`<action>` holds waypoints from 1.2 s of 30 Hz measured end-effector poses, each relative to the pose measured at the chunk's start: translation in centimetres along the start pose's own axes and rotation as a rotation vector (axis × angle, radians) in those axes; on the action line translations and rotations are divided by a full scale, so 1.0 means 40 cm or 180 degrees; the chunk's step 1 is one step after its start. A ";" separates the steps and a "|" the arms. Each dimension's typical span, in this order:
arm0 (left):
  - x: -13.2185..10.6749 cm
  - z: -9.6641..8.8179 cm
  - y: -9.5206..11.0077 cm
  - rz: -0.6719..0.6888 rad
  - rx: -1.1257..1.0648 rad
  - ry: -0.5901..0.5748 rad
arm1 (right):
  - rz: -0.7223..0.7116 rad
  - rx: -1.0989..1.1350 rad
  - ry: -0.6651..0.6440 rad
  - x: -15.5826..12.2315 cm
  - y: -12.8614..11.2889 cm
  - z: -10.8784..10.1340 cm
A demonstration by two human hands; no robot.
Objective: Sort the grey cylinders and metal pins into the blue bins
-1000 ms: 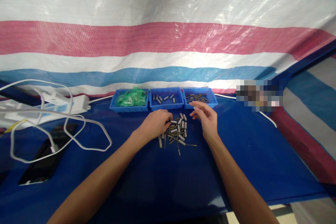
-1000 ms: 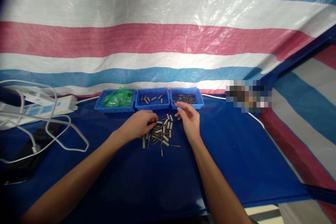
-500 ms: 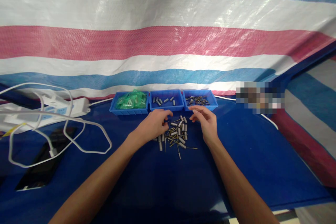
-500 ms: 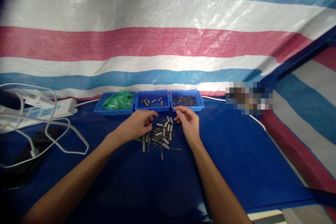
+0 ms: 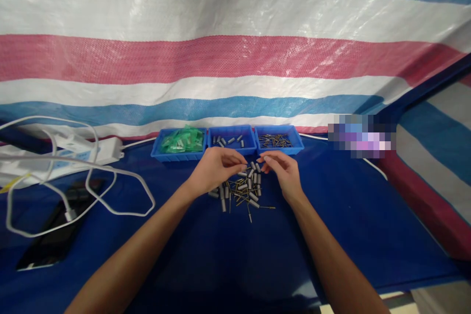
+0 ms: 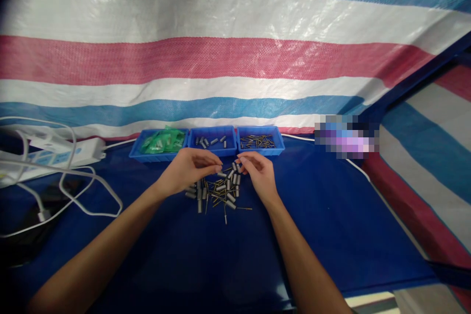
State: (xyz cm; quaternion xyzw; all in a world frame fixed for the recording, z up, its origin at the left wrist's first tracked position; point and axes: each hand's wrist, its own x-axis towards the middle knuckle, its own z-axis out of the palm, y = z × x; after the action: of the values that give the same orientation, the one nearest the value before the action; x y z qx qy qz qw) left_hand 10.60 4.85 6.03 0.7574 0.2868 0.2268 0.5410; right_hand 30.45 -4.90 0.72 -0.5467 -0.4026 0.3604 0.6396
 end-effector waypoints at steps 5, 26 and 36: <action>0.006 0.010 -0.001 -0.0178 -0.0496 0.0292 | 0.0103 0.0084 -0.0426 -0.006 -0.007 0.005; 0.007 0.050 -0.036 -0.0171 -0.0195 0.0445 | 0.0526 0.0600 -0.0679 -0.011 -0.029 0.007; 0.005 0.068 -0.035 -0.0139 -0.0550 0.0265 | 0.0513 0.0624 -0.0702 -0.012 -0.010 0.008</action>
State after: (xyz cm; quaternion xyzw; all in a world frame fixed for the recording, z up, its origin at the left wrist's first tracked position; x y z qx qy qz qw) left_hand 12.25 3.46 3.86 0.6914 0.3048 0.2701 0.5968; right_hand 29.95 -5.25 1.08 -0.4692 -0.3881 0.5059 0.6109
